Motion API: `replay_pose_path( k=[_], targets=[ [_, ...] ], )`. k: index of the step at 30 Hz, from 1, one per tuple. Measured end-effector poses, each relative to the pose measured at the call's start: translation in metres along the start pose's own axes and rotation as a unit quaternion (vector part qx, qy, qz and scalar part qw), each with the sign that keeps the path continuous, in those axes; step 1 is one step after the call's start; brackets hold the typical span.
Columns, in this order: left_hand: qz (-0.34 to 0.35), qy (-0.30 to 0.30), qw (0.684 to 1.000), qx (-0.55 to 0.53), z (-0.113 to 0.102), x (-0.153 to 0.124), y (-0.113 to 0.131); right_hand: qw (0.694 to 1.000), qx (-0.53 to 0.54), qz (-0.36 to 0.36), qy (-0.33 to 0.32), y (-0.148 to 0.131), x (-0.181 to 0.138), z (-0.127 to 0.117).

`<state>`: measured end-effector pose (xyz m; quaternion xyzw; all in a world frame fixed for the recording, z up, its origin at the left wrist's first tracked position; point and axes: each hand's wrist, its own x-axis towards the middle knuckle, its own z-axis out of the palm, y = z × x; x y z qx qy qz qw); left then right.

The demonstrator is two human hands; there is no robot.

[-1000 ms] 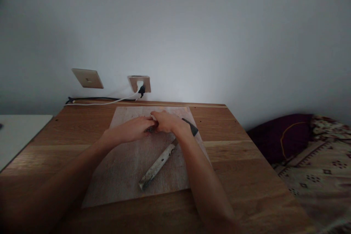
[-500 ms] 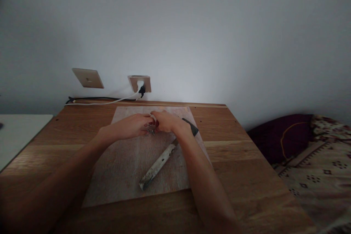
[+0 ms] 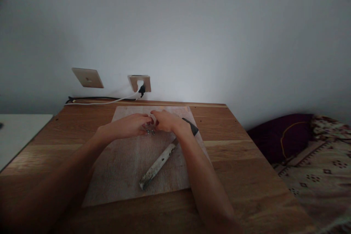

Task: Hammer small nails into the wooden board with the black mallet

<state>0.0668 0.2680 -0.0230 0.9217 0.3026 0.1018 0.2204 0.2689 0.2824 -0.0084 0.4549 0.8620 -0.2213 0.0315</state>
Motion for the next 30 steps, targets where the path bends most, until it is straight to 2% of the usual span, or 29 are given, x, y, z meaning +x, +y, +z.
replay_pose_path(
  k=[12,30],
  targets=[
    [-0.069,-0.032,0.996,0.047,-0.007,-0.005,-0.007,1.0,-0.004,0.001,0.01,-0.012,-0.002,0.001],
    [-0.063,-0.065,0.994,0.063,-0.007,-0.004,0.002,1.0,0.008,-0.01,0.005,-0.012,-0.007,-0.005]
  ],
)
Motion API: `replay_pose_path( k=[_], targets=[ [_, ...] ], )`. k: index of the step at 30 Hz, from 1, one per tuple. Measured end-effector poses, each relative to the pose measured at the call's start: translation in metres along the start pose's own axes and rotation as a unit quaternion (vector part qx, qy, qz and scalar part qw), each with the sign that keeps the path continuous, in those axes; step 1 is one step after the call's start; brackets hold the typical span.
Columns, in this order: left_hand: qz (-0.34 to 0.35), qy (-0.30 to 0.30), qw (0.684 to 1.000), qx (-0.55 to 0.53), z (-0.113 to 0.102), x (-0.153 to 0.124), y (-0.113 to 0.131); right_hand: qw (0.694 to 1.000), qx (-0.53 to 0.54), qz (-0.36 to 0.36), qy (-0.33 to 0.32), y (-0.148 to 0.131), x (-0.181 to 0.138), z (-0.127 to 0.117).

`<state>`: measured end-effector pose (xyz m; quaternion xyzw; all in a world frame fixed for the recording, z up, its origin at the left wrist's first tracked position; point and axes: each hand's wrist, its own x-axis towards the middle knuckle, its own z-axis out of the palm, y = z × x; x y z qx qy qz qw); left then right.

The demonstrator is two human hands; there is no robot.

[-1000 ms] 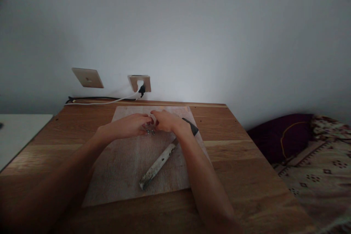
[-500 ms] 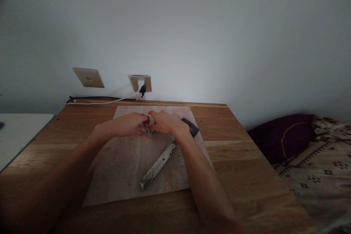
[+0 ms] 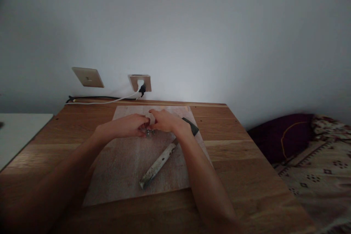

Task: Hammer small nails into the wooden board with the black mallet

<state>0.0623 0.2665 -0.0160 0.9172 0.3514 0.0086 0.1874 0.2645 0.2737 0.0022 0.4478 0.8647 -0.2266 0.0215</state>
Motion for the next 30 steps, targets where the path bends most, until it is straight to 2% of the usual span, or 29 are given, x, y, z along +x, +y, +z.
replay_pose_path(
  k=[7,13,17,20,25,27,30],
  targets=[
    [0.015,0.013,1.0,0.003,0.002,0.002,0.0,1.0,-0.001,0.003,0.008,-0.002,-0.001,0.0],
    [-0.005,0.138,0.99,-0.011,-0.018,-0.005,0.012,0.998,-0.012,0.012,0.061,-0.004,-0.015,-0.014],
    [-0.014,0.191,0.981,-0.014,-0.03,-0.018,0.018,0.999,-0.02,0.032,0.035,0.0,-0.012,-0.008],
    [0.019,0.237,0.971,-0.004,-0.036,-0.025,0.028,0.999,-0.028,0.042,0.009,0.003,-0.002,0.004],
    [0.057,0.251,0.966,-0.007,-0.039,-0.029,0.052,0.998,-0.031,0.024,0.05,0.001,-0.003,0.003],
    [0.037,0.241,0.97,-0.011,-0.037,-0.033,0.062,0.996,-0.028,0.014,0.079,-0.002,-0.014,-0.007],
    [-0.05,0.243,0.968,-0.048,-0.024,-0.043,0.074,0.991,-0.019,0.003,0.131,-0.012,-0.038,-0.026]
  ],
)
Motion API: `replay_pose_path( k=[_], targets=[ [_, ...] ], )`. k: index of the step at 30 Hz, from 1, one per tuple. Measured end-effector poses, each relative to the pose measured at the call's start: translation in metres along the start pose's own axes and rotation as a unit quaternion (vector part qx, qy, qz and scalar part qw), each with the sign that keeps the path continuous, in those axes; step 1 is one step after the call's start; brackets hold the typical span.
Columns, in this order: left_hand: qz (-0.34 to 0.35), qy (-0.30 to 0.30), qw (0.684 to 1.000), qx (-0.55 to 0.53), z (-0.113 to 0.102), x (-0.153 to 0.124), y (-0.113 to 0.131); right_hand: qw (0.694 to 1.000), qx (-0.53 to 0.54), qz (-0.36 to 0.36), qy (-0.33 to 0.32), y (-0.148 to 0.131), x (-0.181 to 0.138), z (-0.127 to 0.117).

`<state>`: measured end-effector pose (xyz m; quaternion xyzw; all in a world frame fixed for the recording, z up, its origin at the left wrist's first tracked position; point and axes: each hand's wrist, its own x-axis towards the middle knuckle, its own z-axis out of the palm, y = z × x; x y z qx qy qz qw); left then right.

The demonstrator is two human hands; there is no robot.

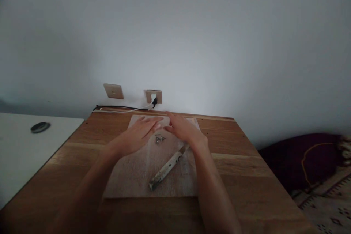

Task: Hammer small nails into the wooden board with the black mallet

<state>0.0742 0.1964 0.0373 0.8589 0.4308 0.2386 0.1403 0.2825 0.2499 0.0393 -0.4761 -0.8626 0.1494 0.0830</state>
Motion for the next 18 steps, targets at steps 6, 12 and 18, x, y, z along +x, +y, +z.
replay_pose_path(
  k=[6,12,18],
  targets=[
    [-0.044,0.022,0.999,-0.015,0.045,-0.067,0.008,0.994,0.052,-0.027,0.087,-0.013,-0.044,-0.025],
    [-0.005,0.028,0.993,0.115,0.066,-0.151,0.012,0.988,-0.057,0.025,0.144,0.019,-0.127,0.041],
    [-0.014,0.068,0.979,0.193,0.062,-0.199,0.013,0.962,-0.09,0.163,0.197,0.05,-0.228,0.134]
  ],
)
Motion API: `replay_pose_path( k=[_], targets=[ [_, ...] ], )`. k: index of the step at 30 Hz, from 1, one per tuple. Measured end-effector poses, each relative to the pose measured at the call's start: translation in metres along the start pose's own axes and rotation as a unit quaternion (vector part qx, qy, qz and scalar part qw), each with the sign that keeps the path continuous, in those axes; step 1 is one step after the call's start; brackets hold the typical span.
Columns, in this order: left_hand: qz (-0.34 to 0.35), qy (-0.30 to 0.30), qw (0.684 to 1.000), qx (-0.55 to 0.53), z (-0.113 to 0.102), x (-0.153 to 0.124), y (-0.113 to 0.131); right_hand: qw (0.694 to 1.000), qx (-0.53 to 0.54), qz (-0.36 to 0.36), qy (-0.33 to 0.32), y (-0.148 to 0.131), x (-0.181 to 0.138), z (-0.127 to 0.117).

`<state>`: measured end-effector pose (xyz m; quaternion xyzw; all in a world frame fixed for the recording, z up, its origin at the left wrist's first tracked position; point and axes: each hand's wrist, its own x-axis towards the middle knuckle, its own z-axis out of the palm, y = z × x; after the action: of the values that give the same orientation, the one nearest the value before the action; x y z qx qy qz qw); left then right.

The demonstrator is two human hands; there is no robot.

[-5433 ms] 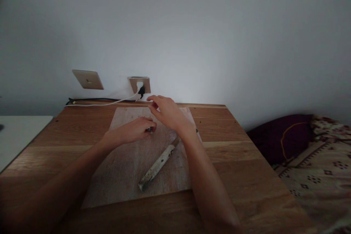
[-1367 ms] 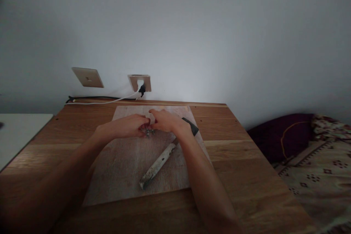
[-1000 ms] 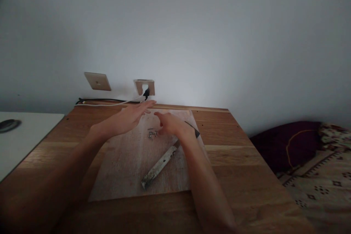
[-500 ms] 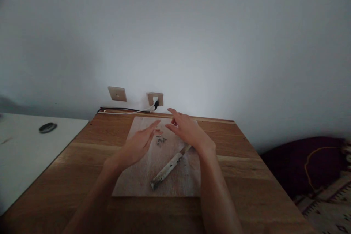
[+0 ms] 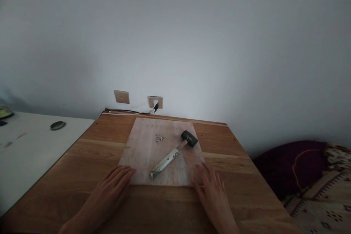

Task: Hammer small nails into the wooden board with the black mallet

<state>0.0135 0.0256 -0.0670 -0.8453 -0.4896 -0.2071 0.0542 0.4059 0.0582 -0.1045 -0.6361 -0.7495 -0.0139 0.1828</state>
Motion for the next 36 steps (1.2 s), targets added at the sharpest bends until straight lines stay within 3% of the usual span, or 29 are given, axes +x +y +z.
replay_pose_path(
  k=[3,6,12,17,23,32,36],
  targets=[
    [-0.033,0.033,0.999,0.016,0.008,-0.007,-0.001,0.998,-0.026,0.057,0.0,0.006,-0.025,0.015],
    [-0.052,0.04,0.998,0.022,0.012,-0.009,0.0,0.996,-0.05,0.077,-0.002,0.0,-0.028,0.021],
    [-0.118,-0.014,0.992,0.032,-0.008,-0.025,-0.019,0.998,-0.056,0.029,-0.027,-0.035,-0.025,0.017],
    [-0.175,-0.035,0.98,0.089,-0.028,-0.048,-0.058,0.996,-0.018,-0.022,-0.08,-0.091,-0.018,0.003],
    [-0.197,-0.113,0.96,0.164,-0.051,-0.071,-0.096,0.989,0.044,-0.063,-0.124,-0.15,-0.009,0.002],
    [-0.266,-0.143,0.934,0.19,-0.063,-0.083,-0.112,0.983,0.066,-0.071,-0.157,-0.181,-0.003,0.006],
    [-0.264,-0.145,0.936,0.183,-0.067,-0.079,-0.113,0.982,0.055,-0.064,-0.17,-0.185,-0.002,0.002]
  ],
)
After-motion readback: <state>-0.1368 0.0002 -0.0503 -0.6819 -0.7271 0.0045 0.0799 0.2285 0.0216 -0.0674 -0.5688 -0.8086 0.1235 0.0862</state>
